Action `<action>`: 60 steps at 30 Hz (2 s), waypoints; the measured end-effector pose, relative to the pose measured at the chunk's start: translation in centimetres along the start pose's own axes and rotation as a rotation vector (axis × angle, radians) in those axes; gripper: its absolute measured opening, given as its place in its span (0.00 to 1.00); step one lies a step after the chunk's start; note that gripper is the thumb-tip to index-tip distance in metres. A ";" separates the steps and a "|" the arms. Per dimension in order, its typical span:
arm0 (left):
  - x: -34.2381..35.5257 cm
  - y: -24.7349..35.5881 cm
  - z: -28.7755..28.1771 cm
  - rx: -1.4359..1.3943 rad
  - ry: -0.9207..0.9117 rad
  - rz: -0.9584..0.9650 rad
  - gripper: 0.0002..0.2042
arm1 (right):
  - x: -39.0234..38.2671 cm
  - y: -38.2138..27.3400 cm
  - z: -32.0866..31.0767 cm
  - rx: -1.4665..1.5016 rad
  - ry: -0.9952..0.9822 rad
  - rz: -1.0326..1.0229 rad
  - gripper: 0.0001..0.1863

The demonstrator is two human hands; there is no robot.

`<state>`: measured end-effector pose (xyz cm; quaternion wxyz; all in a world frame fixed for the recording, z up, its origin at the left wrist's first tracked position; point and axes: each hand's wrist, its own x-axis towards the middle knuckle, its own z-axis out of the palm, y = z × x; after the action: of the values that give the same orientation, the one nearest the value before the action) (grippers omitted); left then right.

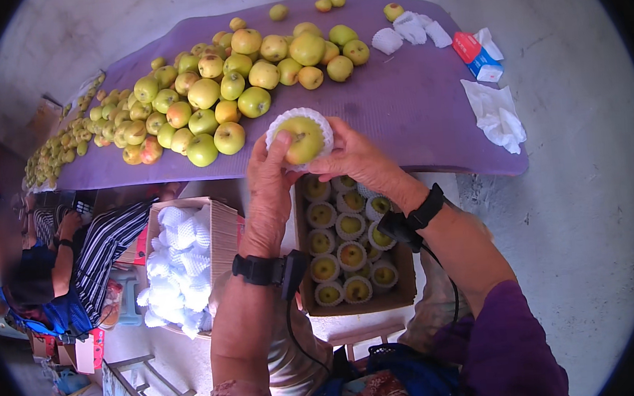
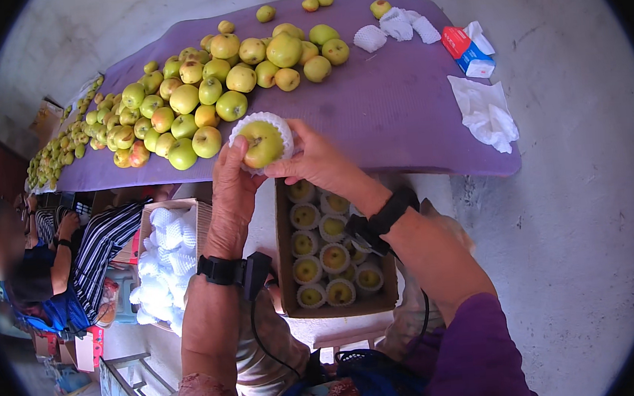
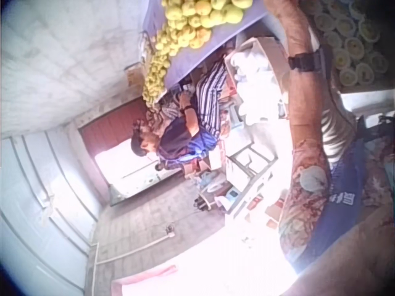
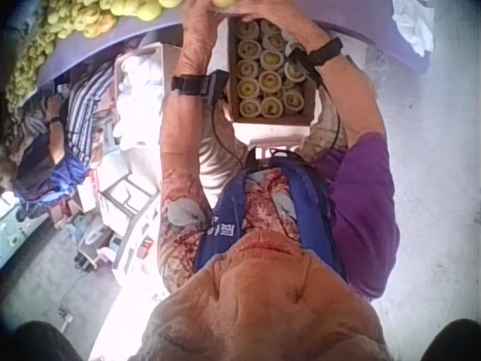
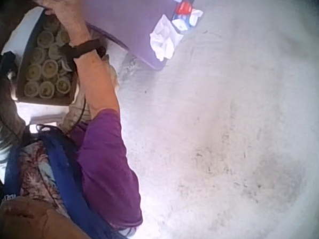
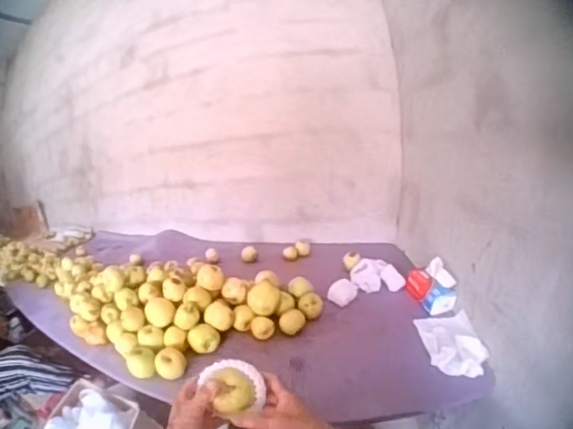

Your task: Packing apples into a box with protective foam sleeves.

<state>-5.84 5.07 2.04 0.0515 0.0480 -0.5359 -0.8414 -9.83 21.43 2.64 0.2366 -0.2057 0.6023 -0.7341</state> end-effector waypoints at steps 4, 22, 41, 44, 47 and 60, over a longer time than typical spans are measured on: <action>-0.1 0.1 0.1 0.129 -0.025 -0.028 0.29 | 0.4 0.3 -0.2 -0.038 0.007 -0.042 0.36; -0.1 2.5 -1.4 0.196 -0.327 -0.177 0.30 | 0.0 -1.0 -2.2 -0.159 -0.116 -0.036 0.37; 0.2 1.3 -0.4 0.061 -0.204 0.000 0.31 | -0.1 -1.0 -2.6 -0.054 0.049 -0.185 0.10; 0.1 0.9 0.0 0.071 -0.137 0.081 0.30 | -0.1 -1.1 -2.1 -0.079 0.107 -0.204 0.08; 0.1 0.7 0.2 0.003 -0.113 0.083 0.28 | -0.1 -1.3 -2.0 -0.101 0.171 -0.175 0.07; 0.7 0.7 -0.6 -0.122 -0.154 -0.026 0.22 | -0.3 -2.0 -2.5 -0.176 0.145 -0.157 0.16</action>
<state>-6.41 4.12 2.38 0.0019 -0.0131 -0.4851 -0.8743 -11.31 23.93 4.16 0.1156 -0.2186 0.6619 -0.7077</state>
